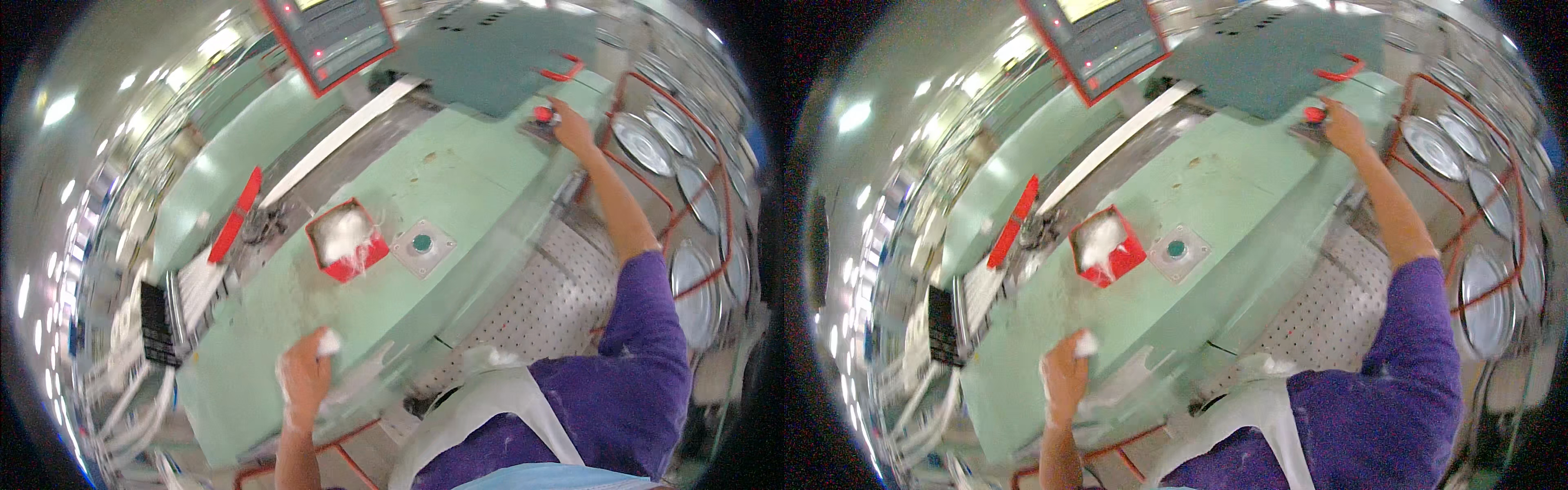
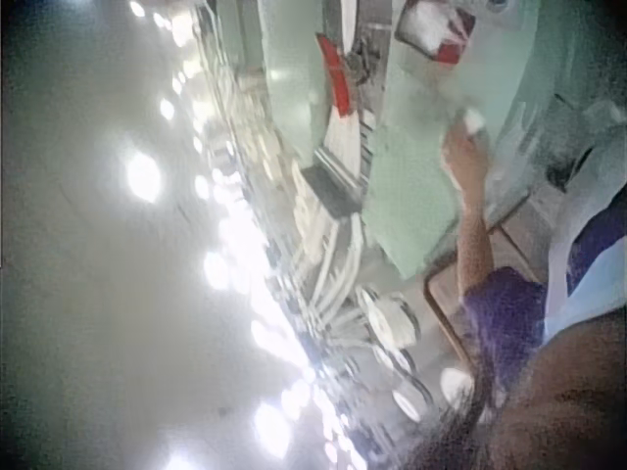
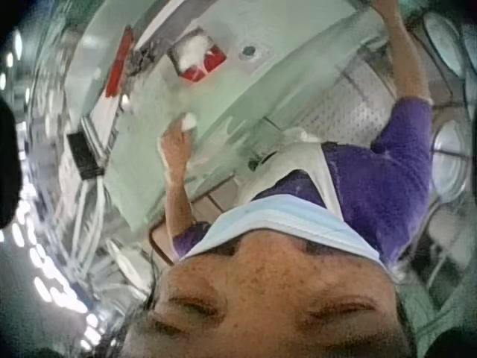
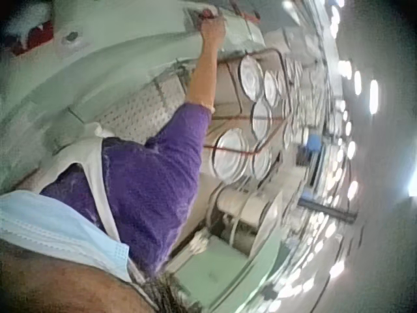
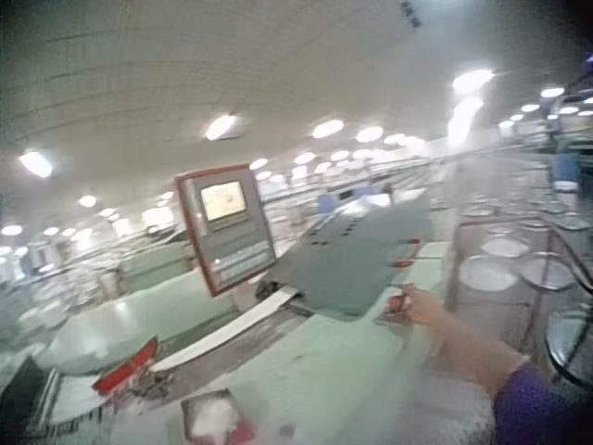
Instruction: The person pulls white textile strands from large cylindrical containers, uses a thin wooden stick to guide and join the strands, and threads them through a machine's rollers. The person also moves between containers, lifts lids, and places the joined strands into the machine.
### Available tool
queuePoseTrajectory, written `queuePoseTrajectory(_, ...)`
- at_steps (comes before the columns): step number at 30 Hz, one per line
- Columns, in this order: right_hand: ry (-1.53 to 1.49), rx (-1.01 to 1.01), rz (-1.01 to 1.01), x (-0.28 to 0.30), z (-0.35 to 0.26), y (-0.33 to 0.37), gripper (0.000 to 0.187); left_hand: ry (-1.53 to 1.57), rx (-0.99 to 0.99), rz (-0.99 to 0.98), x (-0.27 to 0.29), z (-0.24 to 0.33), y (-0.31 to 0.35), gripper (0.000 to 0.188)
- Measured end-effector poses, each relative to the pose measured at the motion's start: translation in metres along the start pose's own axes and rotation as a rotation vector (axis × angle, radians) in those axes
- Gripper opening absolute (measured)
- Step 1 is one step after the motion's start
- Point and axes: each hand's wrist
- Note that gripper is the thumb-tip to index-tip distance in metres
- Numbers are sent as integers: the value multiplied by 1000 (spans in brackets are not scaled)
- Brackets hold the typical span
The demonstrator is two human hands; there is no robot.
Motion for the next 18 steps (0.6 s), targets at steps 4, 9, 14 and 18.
queuePoseTrajectory(4,117,223,-71,-21,33,-9,46,-161,167,160,-21,10,-12,34)
queuePoseTrajectory(9,255,585,-135,-54,85,-42,46,-159,398,273,-29,3,-18,36)
queuePoseTrajectory(14,78,418,-52,-100,127,-58,47,-177,489,356,-35,-2,-22,29)
queuePoseTrajectory(18,87,274,-111,-116,147,-58,45,-197,475,437,-41,-4,-24,24)
Point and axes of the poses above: each hand's wrist, its own y-axis away from the middle knuckle, its own x-axis out of the back of the hand, z = x × y, and after that the axes turned 3 degrees about x, right-handed
